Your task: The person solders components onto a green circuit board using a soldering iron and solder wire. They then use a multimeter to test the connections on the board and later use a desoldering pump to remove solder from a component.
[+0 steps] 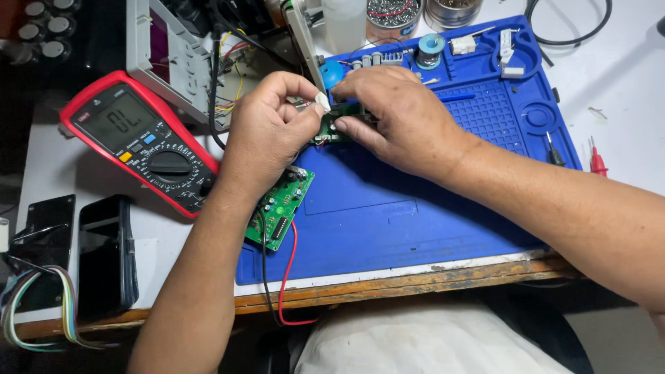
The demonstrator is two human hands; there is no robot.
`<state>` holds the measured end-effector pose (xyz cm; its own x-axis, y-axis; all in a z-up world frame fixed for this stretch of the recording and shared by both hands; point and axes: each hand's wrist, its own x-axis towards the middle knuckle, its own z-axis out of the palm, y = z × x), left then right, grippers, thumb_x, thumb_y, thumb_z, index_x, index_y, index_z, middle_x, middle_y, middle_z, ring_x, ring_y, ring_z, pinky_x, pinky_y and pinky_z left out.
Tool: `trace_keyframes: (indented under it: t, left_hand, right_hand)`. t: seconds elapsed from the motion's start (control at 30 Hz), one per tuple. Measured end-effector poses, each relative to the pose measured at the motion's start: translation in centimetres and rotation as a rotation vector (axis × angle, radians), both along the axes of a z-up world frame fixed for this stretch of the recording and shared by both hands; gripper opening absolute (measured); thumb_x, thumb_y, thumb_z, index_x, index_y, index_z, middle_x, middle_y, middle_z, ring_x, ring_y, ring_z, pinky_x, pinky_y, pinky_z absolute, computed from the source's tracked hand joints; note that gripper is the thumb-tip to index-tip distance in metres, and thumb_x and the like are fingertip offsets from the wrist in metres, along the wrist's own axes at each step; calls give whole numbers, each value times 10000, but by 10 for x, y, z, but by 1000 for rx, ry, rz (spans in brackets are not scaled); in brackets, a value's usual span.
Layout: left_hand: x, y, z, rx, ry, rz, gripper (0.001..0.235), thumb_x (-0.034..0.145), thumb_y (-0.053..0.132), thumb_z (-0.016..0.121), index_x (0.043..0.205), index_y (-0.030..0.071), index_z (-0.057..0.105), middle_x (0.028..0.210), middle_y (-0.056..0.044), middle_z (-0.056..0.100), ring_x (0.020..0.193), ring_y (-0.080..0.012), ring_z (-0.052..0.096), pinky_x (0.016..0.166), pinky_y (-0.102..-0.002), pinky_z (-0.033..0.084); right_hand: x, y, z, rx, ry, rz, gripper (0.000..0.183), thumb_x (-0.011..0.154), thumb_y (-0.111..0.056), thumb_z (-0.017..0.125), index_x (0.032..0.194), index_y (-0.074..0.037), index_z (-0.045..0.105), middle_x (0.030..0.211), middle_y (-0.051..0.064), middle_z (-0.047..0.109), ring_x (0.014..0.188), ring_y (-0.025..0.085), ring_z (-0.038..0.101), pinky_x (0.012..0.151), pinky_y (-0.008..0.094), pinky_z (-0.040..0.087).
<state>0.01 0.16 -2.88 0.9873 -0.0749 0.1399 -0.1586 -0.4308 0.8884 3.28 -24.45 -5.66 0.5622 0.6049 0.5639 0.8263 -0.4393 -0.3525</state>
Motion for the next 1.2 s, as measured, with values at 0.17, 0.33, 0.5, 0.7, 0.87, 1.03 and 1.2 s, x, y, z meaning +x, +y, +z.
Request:
trace_keyframes:
  t: [0.17, 0.33, 0.5, 0.7, 0.87, 1.03, 1.2]
  left_hand:
    - [-5, -16, -10, -403, 131, -52, 71, 1062, 135, 803, 1092, 104, 747, 869, 30, 684, 765, -26, 568, 680, -225, 440]
    - [-9, -21, -12, -444, 173, -55, 217, 1061, 141, 759, 1268, 81, 736, 901, 1, 696, 660, -42, 496, 537, -250, 377]
    - [-14, -23, -9, -406, 80, -99, 176, 1104, 188, 762, 1219, 104, 866, 785, 50, 652, 615, -61, 526, 560, -224, 441]
    - [-17, -28, -11, -520, 112, -78, 159, 1090, 235, 790, 1182, 106, 784, 777, 37, 633, 574, -69, 541, 503, -226, 429]
    - [-16, -28, -13, -495, 99, -92, 123, 1091, 224, 789, 1156, 121, 773, 812, 26, 659, 557, -67, 551, 465, -223, 417]
    - [-14, -27, -19, -544, 46, -153, 113, 1105, 120, 776, 1213, 92, 789, 859, 18, 654, 631, -38, 526, 469, -223, 472]
    - [-13, -27, -20, -555, 71, -141, 70, 1083, 134, 807, 1147, 107, 807, 783, 23, 616, 597, -48, 495, 471, -224, 459]
  right_hand:
    - [-10, -1, 10, 101, -52, 31, 135, 1188, -154, 846, 1253, -91, 746, 1212, 71, 829, 1166, 352, 794, 1085, 523, 548]
    - [-11, -4, 11, 160, -111, 68, 144, 1195, -141, 855, 1199, -64, 734, 1180, 80, 830, 1110, 350, 812, 1051, 513, 578]
    - [-16, -5, 15, 179, -114, 29, 140, 1195, -132, 845, 1226, -49, 736, 1170, 103, 835, 1070, 346, 801, 1050, 509, 579]
    - [-20, -6, 15, 226, -104, 4, 150, 1162, -85, 873, 1228, -48, 743, 1184, 97, 847, 1094, 333, 810, 1085, 499, 592]
    - [-19, -8, 11, 250, -99, -9, 172, 1164, -116, 883, 1259, -39, 763, 1202, 101, 844, 1126, 343, 800, 1113, 495, 602]
    - [-18, -8, 10, 244, -118, 17, 186, 1170, -131, 890, 1285, -44, 773, 1219, 92, 853, 1130, 349, 811, 1133, 495, 613]
    - [-15, -9, 7, 274, -105, 53, 178, 1145, -103, 914, 1259, -47, 790, 1215, 103, 862, 1115, 342, 813, 1123, 483, 627]
